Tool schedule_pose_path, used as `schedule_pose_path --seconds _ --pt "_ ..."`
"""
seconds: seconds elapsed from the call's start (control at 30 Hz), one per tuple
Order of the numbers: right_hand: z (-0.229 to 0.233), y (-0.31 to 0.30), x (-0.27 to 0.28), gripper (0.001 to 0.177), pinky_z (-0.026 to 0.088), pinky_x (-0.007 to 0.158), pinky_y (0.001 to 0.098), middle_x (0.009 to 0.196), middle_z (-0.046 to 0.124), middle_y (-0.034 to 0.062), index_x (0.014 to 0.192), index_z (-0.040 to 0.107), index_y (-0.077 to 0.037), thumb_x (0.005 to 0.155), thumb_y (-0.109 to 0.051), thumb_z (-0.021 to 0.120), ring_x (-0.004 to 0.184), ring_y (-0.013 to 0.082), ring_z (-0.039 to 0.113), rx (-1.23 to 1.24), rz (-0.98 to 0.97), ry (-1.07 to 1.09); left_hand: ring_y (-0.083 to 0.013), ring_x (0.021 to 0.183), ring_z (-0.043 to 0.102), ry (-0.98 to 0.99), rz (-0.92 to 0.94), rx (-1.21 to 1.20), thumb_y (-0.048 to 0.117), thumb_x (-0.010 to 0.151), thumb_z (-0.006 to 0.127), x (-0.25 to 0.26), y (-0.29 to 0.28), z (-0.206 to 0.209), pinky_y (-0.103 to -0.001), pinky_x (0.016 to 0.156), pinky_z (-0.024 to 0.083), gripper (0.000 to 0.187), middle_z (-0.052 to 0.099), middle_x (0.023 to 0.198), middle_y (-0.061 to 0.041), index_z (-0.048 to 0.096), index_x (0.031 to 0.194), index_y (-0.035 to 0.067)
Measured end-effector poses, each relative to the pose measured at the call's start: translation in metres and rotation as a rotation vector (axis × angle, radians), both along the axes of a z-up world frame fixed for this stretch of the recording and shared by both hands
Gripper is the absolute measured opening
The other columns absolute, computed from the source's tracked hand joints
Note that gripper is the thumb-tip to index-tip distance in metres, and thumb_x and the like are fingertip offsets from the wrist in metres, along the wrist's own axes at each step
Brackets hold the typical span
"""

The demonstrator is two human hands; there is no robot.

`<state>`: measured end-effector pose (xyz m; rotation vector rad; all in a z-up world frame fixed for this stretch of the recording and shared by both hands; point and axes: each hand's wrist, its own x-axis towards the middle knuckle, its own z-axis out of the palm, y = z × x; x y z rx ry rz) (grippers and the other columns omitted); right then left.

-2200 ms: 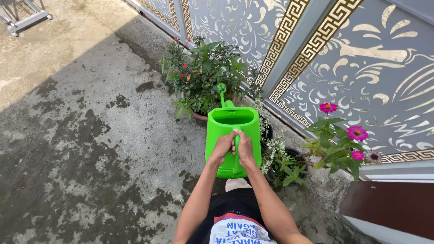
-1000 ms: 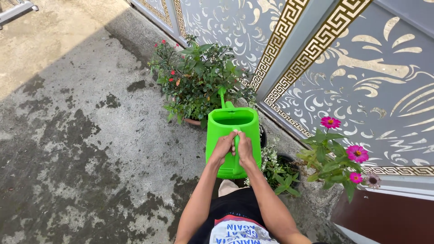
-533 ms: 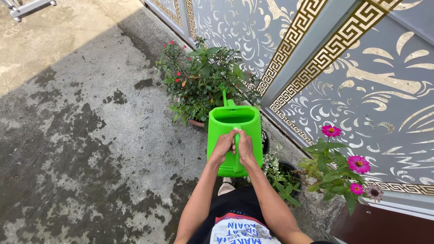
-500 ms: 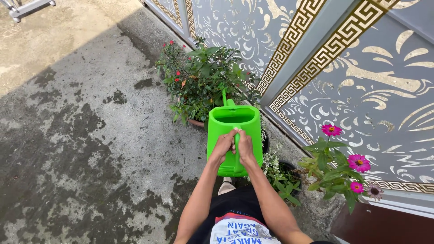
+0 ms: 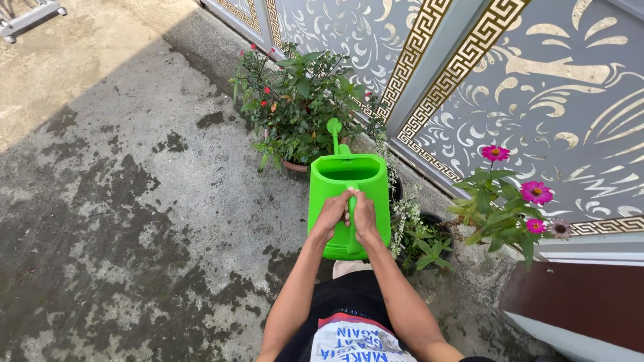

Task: Walk around a garden and water several potted plants using a green watering can.

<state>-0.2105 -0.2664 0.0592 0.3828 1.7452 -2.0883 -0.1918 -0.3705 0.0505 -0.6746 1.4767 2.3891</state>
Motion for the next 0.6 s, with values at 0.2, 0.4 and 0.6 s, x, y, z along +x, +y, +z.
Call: schedule_pose_path --seconds 0.2,0.4,0.6 --pt "-0.004 -0.009 0.052 0.048 0.037 0.039 0.0313 0.058 0.056 0.0053 0.070 0.058 -0.005 0.098 -0.042 0.044 0.046 0.0152 0.051 0.007 -0.029 -0.015 -0.0127 0.046 0.051 0.001 -0.054 -0.017 0.044 0.099 0.064 0.048 -0.010 -0.005 -0.029 0.044 0.045 0.047 0.051 0.057 -0.001 0.057 0.069 0.008" --pt "-0.012 -0.018 0.078 0.048 0.037 0.039 0.0313 0.058 0.055 0.0045 0.070 0.057 -0.005 0.099 -0.042 0.044 0.046 0.0152 0.051 -0.002 -0.060 -0.027 -0.0141 0.046 0.051 -0.017 -0.065 -0.002 0.043 0.098 0.065 0.072 -0.020 -0.014 -0.030 0.044 0.046 0.047 0.050 0.057 -0.001 0.053 0.067 0.009" --pt "-0.007 -0.023 0.079 0.047 0.036 0.038 0.0309 0.058 0.054 0.0044 0.070 0.056 -0.006 0.100 -0.041 0.044 0.045 0.0146 0.050 0.003 -0.062 -0.011 -0.0131 0.047 0.051 -0.002 -0.074 -0.002 0.041 0.097 0.065 0.073 -0.025 -0.003 -0.030 0.043 0.045 0.044 0.049 0.058 0.000 0.058 0.069 0.009"
